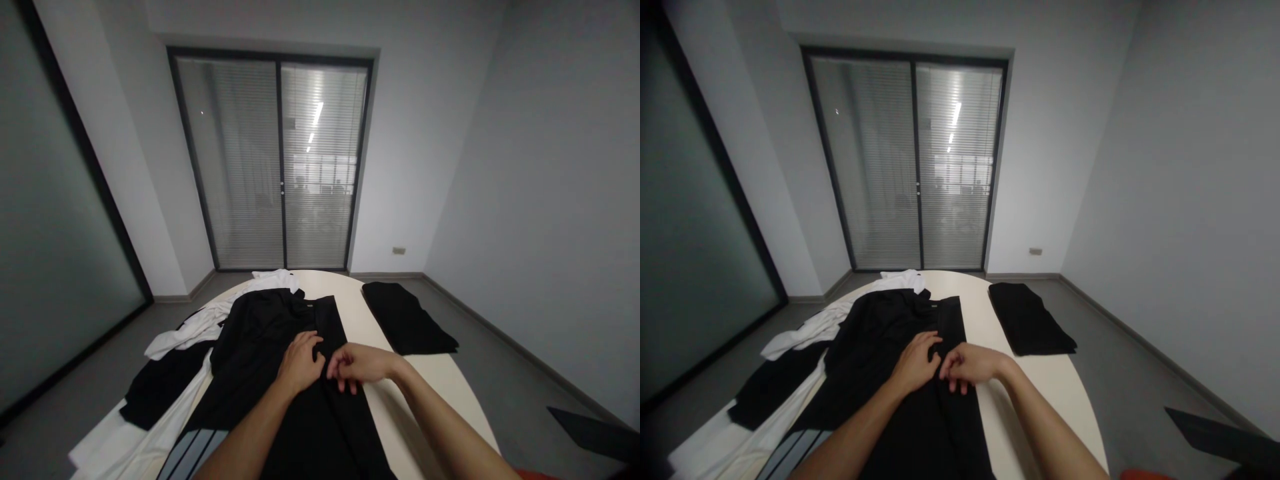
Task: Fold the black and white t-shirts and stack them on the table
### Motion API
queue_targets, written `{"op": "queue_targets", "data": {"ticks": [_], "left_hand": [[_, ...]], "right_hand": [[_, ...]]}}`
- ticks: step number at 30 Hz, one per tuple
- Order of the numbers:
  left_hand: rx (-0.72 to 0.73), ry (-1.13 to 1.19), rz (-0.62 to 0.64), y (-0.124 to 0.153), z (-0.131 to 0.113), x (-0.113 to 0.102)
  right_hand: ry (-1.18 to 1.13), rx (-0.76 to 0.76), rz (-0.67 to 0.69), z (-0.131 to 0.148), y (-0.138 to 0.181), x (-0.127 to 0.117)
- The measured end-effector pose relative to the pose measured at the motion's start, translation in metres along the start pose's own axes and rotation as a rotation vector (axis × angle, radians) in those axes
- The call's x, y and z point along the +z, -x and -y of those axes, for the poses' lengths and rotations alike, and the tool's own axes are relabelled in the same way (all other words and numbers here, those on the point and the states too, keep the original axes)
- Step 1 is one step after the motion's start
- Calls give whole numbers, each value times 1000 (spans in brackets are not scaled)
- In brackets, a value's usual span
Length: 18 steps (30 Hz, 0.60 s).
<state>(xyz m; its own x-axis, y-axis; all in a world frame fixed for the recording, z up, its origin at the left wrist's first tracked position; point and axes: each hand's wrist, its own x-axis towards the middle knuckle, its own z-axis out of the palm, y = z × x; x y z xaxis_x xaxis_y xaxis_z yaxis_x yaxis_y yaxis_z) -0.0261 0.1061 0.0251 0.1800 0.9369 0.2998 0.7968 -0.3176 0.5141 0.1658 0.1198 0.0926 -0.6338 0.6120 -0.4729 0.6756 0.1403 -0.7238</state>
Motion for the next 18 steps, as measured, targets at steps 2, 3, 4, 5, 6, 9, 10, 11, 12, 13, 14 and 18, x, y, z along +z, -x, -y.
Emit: {"op": "queue_targets", "data": {"ticks": [2,3,4,5,6,9,10,11,12,13,14,18], "left_hand": [[6,-3,2,0,1,1],[11,-7,0,0,1,2],[16,-13,-3,0,1,2],[20,-21,-3,0,1,2],[26,-30,1,0,1,3],[33,-52,14,0,1,5],[32,-57,15,-1,0,6],[31,-61,14,-1,0,7],[29,-64,15,-2,-1,8],[29,-69,19,-4,-2,9],[34,-73,26,-6,-4,10],[63,-82,51,-18,-12,17]], "right_hand": [[164,-121,-391,-10,-10,-3],[250,-170,-542,-15,-16,-4],[322,-219,-632,-21,-22,-4],[376,-266,-669,-26,-28,-4],[415,-299,-676,-31,-34,-3],[486,-300,-623,-41,-47,3],[507,-265,-604,-44,-50,5],[527,-225,-589,-46,-52,7],[546,-185,-581,-48,-53,9],[564,-150,-579,-50,-53,9],[580,-122,-582,-51,-53,9],[631,-42,-592,-57,-50,2]]}}
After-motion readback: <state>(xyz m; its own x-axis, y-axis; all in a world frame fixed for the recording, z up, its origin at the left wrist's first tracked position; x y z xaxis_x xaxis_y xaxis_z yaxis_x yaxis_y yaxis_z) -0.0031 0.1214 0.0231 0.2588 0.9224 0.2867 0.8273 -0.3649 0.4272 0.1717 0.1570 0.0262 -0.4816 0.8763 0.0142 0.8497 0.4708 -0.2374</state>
